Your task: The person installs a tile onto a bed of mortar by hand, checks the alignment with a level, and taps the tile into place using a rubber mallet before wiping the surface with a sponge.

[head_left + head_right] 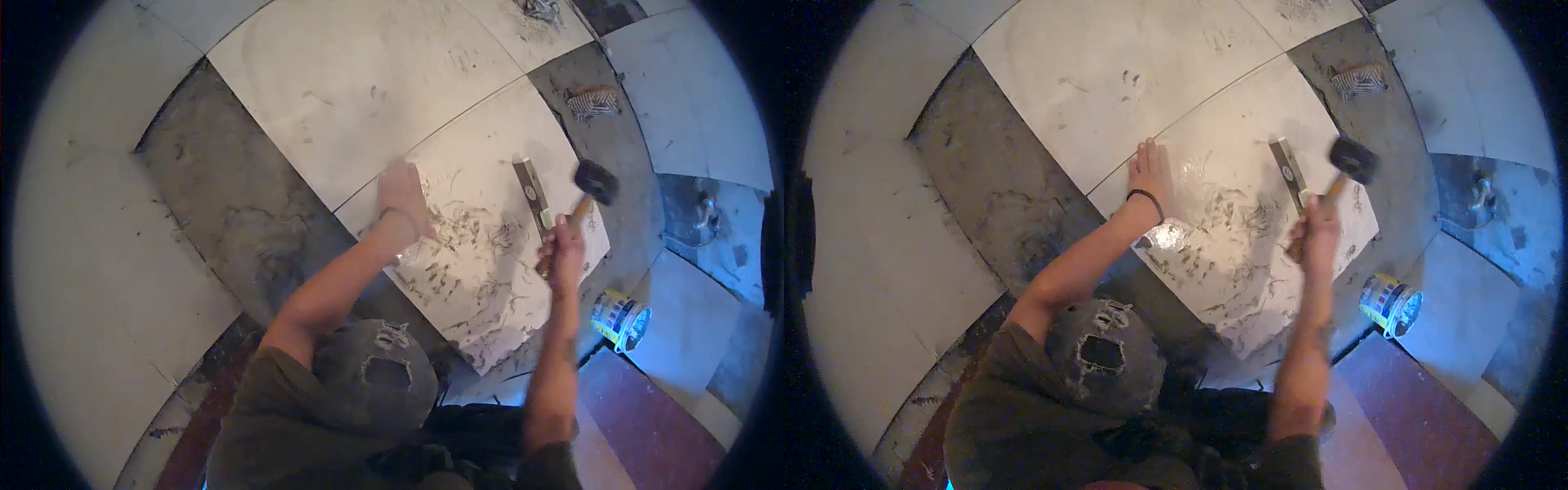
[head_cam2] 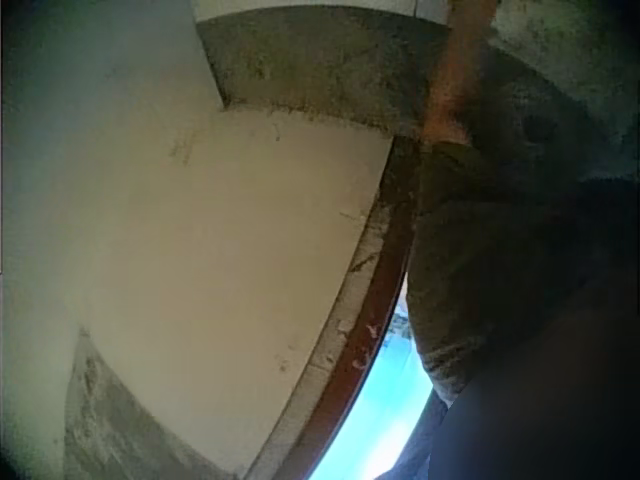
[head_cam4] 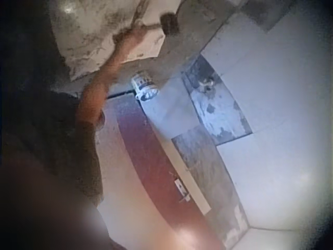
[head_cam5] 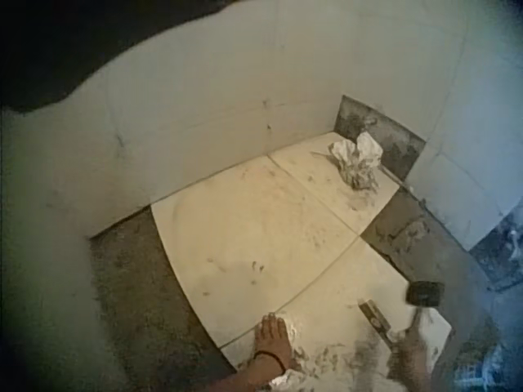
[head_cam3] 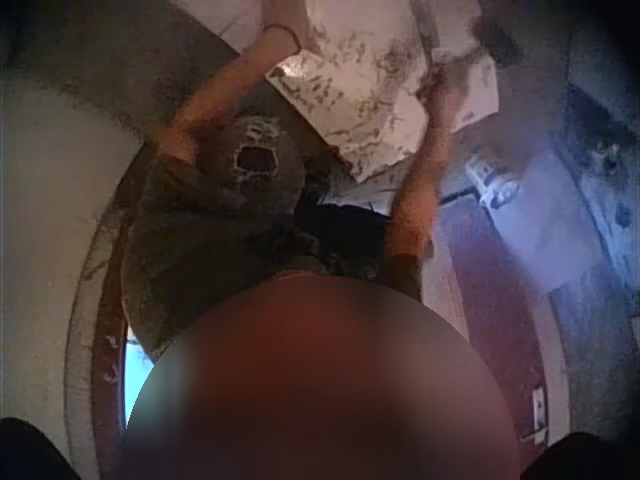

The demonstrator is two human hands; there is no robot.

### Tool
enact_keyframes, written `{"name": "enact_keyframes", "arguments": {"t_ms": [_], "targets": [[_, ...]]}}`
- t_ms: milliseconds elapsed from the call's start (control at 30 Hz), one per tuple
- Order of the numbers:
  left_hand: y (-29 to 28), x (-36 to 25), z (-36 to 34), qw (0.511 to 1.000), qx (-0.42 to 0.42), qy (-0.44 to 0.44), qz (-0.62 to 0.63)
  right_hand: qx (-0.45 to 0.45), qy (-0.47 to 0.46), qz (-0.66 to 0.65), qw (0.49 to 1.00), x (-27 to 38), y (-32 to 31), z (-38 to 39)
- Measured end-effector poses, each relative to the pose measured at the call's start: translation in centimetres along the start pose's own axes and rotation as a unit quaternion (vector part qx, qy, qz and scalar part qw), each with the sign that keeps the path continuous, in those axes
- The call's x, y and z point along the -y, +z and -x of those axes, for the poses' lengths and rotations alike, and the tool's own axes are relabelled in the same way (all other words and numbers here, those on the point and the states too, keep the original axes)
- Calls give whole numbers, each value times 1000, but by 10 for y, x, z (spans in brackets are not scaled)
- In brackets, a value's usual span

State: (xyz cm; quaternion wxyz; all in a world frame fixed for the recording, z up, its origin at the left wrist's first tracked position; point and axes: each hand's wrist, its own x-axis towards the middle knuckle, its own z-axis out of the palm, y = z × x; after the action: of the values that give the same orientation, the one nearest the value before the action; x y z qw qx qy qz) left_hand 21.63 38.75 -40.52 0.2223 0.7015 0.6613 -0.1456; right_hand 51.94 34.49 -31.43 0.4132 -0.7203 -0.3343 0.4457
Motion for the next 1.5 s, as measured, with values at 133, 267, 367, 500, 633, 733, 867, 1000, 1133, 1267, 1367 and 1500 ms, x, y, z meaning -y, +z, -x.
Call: {"name": "enact_keyframes", "arguments": {"t_ms": [133,267,367,500,633,733,867,1000,1133,1267,1367,1500], "targets": [[12,5,-7,999,-24,-8,21,-66,78,-146,984,-21,131,64],[15,6,-7,1000,-21,0,20,-46,111,-189,975,-53,184,94],[6,7,-8,999,-4,7,31,-34,132,-134,982,-66,190,100],[-3,10,-2,999,-6,52,10,-72,70,-113,988,-77,192,102],[-3,11,5,998,-18,52,17,-89,-14,-61,994,-85,201,103],[-1,11,3,999,1,46,22,-55,-49,38,997,-84,205,104],[-1,12,0,998,-57,27,-30,-84,67,-139,984,-78,203,109],[-4,11,-3,998,-5,23,-52,-108,-85,37,990,-80,202,103],[0,13,-2,996,-38,41,-62,-104,-60,39,992,-93,200,94],[4,16,-1,998,-23,61,-23,-134,-63,13,989,-104,199,93],[0,14,-4,999,-2,40,-11,-96,-172,188,962,-109,198,91],[-4,13,-3,997,24,55,-44,-138,-205,101,964,-114,195,88]]}}
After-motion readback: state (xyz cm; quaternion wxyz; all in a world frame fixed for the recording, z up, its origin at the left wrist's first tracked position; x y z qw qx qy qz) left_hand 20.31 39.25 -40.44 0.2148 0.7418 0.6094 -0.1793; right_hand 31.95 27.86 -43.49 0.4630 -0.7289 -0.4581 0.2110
